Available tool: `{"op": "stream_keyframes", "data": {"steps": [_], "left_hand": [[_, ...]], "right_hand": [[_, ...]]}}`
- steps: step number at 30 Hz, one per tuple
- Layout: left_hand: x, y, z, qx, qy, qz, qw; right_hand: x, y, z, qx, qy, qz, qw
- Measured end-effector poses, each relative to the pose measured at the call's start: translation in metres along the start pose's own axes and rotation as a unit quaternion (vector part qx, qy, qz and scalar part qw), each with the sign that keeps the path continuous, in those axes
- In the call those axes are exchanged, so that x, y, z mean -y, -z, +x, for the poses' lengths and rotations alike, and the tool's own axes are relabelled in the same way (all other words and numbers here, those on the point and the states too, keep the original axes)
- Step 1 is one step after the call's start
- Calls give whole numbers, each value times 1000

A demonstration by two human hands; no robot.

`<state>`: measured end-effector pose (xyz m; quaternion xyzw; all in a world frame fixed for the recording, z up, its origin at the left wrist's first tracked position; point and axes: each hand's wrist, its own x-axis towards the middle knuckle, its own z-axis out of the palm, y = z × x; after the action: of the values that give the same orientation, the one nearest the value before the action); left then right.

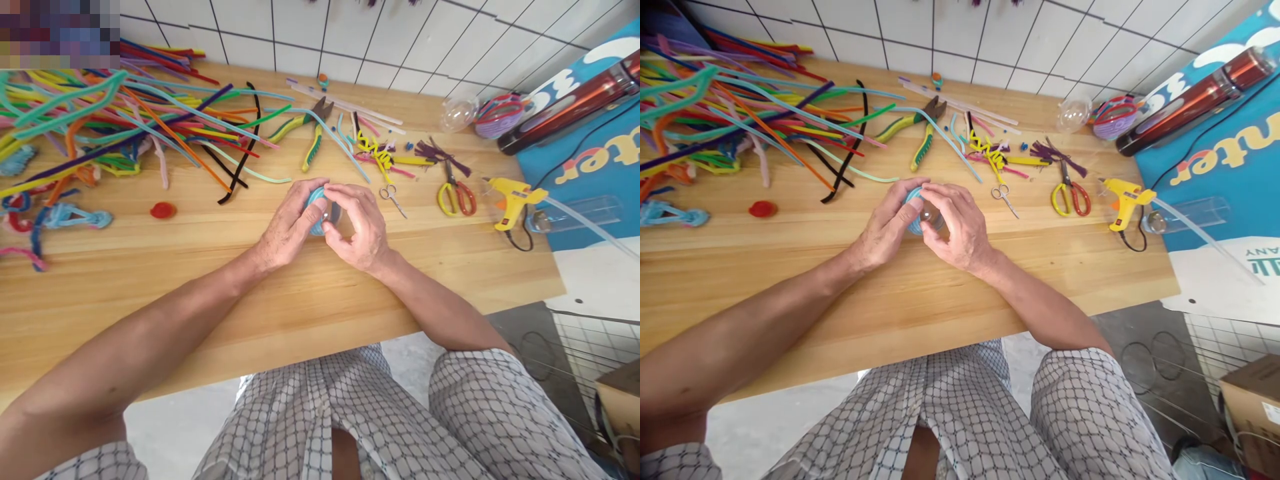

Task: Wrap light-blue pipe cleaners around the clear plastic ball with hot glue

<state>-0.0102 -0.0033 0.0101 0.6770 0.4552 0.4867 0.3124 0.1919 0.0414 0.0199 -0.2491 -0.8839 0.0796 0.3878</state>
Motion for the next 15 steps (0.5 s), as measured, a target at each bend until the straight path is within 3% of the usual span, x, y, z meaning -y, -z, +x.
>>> {"op": "stream_keyframes", "data": {"steps": [15], "left_hand": [[-4,-1,-2,-11,-8,12,1000]], "right_hand": [[0,2,-1,2,-11,0,1000]]}}
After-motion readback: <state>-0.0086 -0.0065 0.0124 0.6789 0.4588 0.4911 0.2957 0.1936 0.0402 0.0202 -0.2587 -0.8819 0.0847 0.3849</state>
